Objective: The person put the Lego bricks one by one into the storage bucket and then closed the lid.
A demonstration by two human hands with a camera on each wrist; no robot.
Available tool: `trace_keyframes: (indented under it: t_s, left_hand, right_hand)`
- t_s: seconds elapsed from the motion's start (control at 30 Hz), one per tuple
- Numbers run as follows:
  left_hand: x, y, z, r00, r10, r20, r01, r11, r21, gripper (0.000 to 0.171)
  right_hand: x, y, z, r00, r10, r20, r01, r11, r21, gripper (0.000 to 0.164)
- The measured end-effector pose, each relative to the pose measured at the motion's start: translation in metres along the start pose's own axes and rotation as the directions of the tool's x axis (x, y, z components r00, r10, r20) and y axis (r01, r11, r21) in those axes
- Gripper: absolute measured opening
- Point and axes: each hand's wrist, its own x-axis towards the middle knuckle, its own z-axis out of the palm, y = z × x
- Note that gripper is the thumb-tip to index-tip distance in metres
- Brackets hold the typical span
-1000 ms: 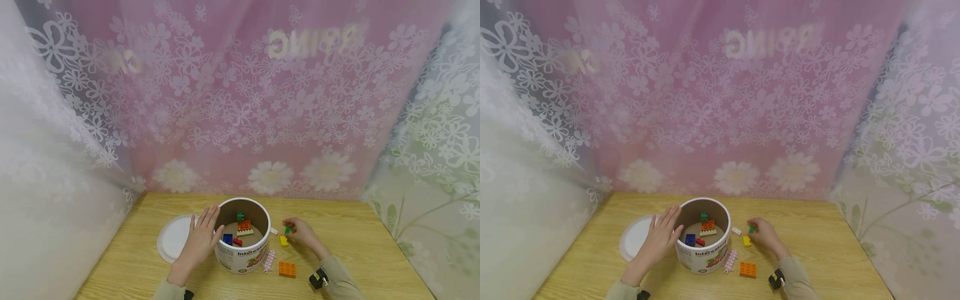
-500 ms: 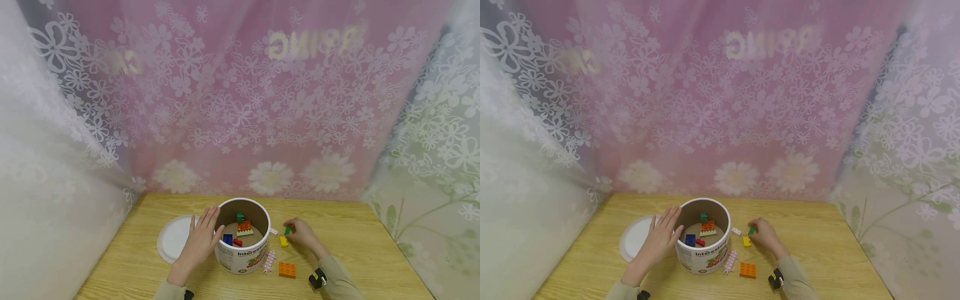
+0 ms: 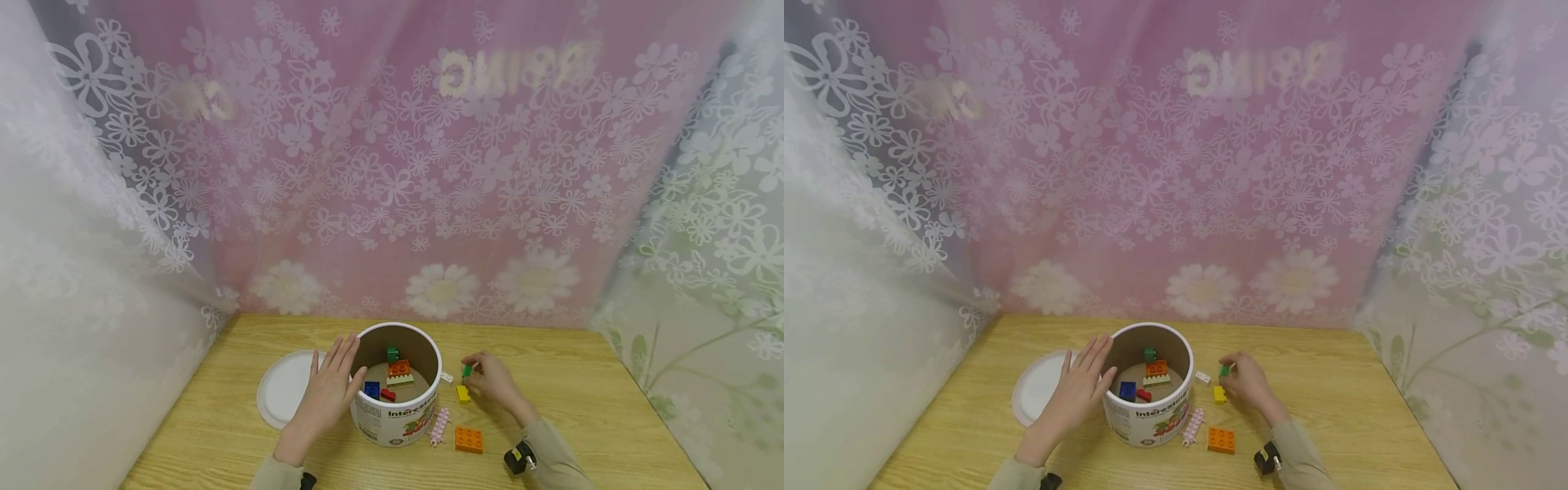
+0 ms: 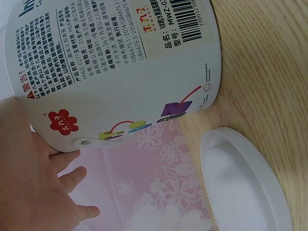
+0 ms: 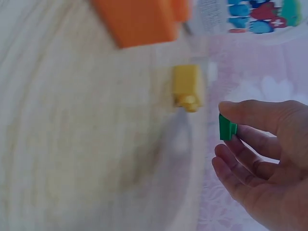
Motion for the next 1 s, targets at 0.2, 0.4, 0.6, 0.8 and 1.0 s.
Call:
trace_keyframes:
  t_s: [0.2, 0.4, 0.6, 0.8, 1.0]
  left_hand:
    - [0.000, -0.001, 0.000, 1.000, 0.004, -0.008, -0.004, 1.000, -0.005, 0.063]
    - [0.000, -0.002, 0.000, 1.000, -0.001, -0.002, 0.001, 1.000, -0.012, 0.063]
    - [0.000, -0.001, 0.000, 1.000, -0.005, 0.007, 0.005, 1.000, -0.014, 0.063]
    - [0.000, -0.001, 0.001, 1.000, -0.003, 0.005, 0.003, 1.000, -0.009, 0.063]
    - [-0.001, 0.000, 0.000, 1.000, -0.005, 0.006, 0.006, 1.000, -0.007, 0.063]
  right_hand:
    - [-0.001, -0.016, -0.013, 0.998, -0.048, -0.047, 0.049, 0.999, 0.013, 0.033]
    - [-0.002, -0.033, -0.024, 0.989, -0.123, -0.086, 0.126, 0.992, 0.026, 0.034]
    - [-0.002, -0.051, -0.031, 0.975, -0.180, -0.133, 0.187, 0.982, 0.035, 0.035]
    - [-0.004, -0.070, -0.038, 0.964, -0.218, -0.155, 0.227, 0.973, 0.044, 0.034]
    - [-0.007, -0.088, -0.041, 0.957, -0.234, -0.171, 0.250, 0.965, 0.083, 0.035]
